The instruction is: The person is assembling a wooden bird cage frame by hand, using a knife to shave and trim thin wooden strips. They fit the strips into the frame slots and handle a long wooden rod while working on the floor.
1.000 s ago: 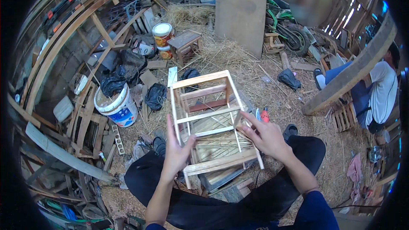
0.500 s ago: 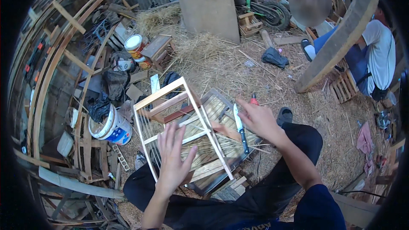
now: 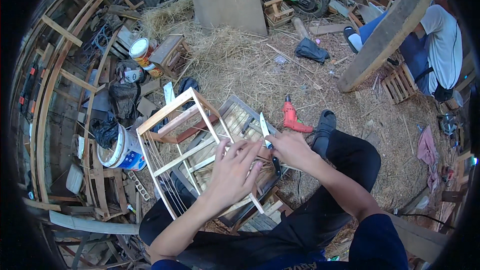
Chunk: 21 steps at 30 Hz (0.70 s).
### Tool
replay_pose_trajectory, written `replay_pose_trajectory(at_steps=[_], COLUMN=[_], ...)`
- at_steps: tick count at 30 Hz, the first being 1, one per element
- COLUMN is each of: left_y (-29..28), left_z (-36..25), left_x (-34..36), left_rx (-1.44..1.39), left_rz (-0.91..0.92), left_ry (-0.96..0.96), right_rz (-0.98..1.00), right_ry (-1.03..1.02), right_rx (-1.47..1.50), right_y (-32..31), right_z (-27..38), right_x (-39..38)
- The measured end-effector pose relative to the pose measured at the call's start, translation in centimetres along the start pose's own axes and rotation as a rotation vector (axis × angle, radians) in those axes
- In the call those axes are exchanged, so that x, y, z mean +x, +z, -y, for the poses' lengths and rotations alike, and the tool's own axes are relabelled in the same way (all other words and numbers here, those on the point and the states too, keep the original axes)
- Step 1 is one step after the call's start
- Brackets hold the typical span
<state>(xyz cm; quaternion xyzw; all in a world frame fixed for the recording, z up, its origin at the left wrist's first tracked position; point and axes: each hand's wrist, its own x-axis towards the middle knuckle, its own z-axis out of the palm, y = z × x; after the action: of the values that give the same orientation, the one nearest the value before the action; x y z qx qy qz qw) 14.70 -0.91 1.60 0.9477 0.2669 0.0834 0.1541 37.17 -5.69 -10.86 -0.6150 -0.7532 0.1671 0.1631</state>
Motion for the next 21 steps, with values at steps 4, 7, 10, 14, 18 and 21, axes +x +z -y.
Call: replay_pose_trajectory(at_steps=[4, 7, 10, 14, 18, 21], left_y=[0.1, -0.3, -0.2, -0.9, -1.6, -2.2], left_z=[0.6, 0.8, 0.8, 0.8, 0.8, 0.8], left_x=[-0.8, -1.1, -1.4, -2.2, -2.8, -3.6], left_rx=[-0.037, -0.048, -0.083, -0.087, -0.112, -0.061], left_rz=[-0.012, -0.053, -0.068, -0.062, -0.052, -0.028], left_ry=[-0.010, -0.019, -0.041, -0.023, -0.009, -0.032], right_rz=[0.074, 0.120, -0.015, -0.017, -0.007, -0.007], right_ry=[0.018, 0.057, -0.066, -0.096, -0.090, -0.063], right_rx=[-0.040, -0.015, -0.093, -0.156, -0.169, -0.132], right_y=[1.9, 3.3, 5.1, 6.6, 6.9, 6.7], right_z=[0.2, 1.0, 0.7, 1.0, 1.0, 1.1], right_x=[-0.3, -0.3, -0.4, -0.3, -0.1, 0.0])
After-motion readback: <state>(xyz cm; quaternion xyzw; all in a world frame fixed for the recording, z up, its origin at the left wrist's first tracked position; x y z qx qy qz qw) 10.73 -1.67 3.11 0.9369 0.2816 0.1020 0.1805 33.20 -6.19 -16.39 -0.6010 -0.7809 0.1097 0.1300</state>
